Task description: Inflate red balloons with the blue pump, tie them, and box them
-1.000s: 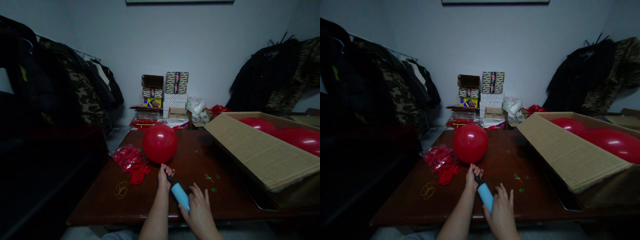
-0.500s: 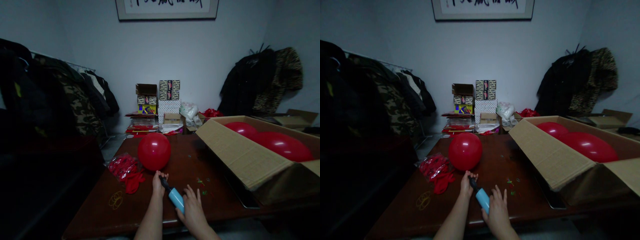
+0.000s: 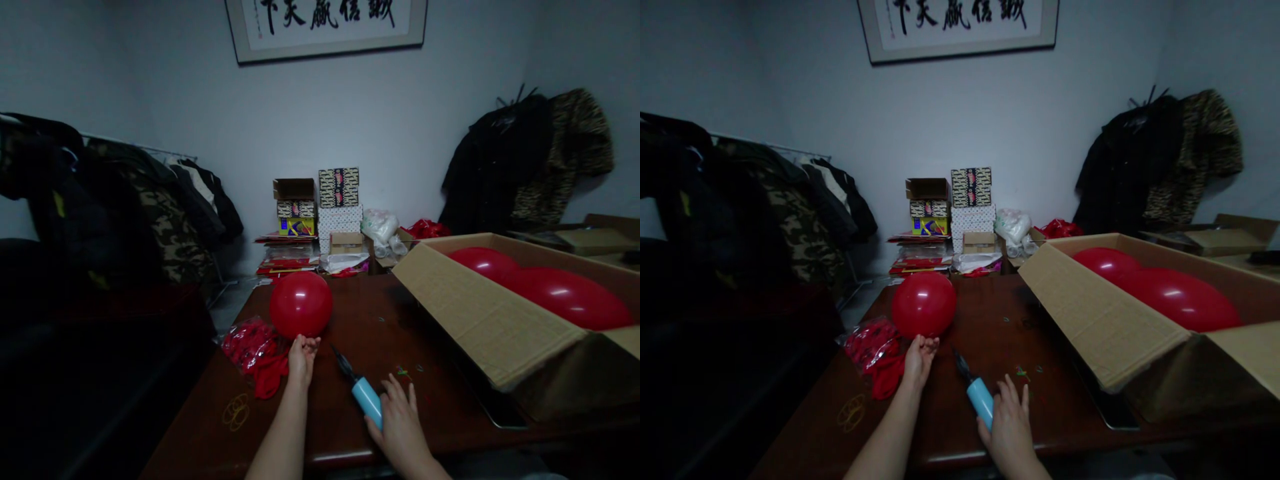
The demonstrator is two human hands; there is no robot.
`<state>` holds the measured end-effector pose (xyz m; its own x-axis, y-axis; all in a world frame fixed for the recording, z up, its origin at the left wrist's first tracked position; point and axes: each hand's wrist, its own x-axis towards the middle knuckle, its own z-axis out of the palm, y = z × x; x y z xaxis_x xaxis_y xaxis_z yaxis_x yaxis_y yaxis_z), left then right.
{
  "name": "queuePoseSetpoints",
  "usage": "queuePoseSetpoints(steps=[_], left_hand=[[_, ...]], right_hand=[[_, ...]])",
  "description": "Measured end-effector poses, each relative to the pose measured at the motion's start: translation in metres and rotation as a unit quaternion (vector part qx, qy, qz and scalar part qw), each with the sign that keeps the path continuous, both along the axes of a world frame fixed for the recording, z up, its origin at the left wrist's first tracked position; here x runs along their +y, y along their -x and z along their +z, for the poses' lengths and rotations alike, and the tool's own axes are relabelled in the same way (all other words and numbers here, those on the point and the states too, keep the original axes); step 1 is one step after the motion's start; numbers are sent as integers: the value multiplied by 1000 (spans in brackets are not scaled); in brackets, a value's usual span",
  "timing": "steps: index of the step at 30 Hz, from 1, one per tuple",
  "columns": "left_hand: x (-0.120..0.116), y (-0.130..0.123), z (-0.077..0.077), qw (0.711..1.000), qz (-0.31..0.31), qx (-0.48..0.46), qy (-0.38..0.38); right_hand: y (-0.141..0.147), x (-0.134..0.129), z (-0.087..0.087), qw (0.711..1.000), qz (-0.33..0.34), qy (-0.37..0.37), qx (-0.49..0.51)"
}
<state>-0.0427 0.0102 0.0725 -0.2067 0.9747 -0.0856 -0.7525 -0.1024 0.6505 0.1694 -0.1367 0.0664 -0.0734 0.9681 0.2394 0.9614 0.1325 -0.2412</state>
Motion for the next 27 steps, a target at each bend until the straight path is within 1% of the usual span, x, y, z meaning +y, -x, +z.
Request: queuePoseSetpoints(steps=[4, 7, 12, 16, 24, 27], left_hand=[[-2, -2, 8, 1000, 6, 10, -17], [-4, -5, 10, 999, 10, 26, -18], [-9, -12, 3, 997, 11, 72, -16], [-14, -19, -2, 996, 11, 88, -5], [-23, -31, 0, 993, -8, 119, -17], [-25, -35, 0, 991, -12, 132, -13]], right_hand=[[8, 16, 3, 1000, -20, -1, -7], [15, 26, 3, 1000, -21, -17, -13], [28, 43, 2, 999, -30, -7, -11], [38, 55, -4, 999, -38, -9, -9], [47, 70, -19, 999, -44, -9, -11], [46, 71, -20, 999, -35, -19, -11]])
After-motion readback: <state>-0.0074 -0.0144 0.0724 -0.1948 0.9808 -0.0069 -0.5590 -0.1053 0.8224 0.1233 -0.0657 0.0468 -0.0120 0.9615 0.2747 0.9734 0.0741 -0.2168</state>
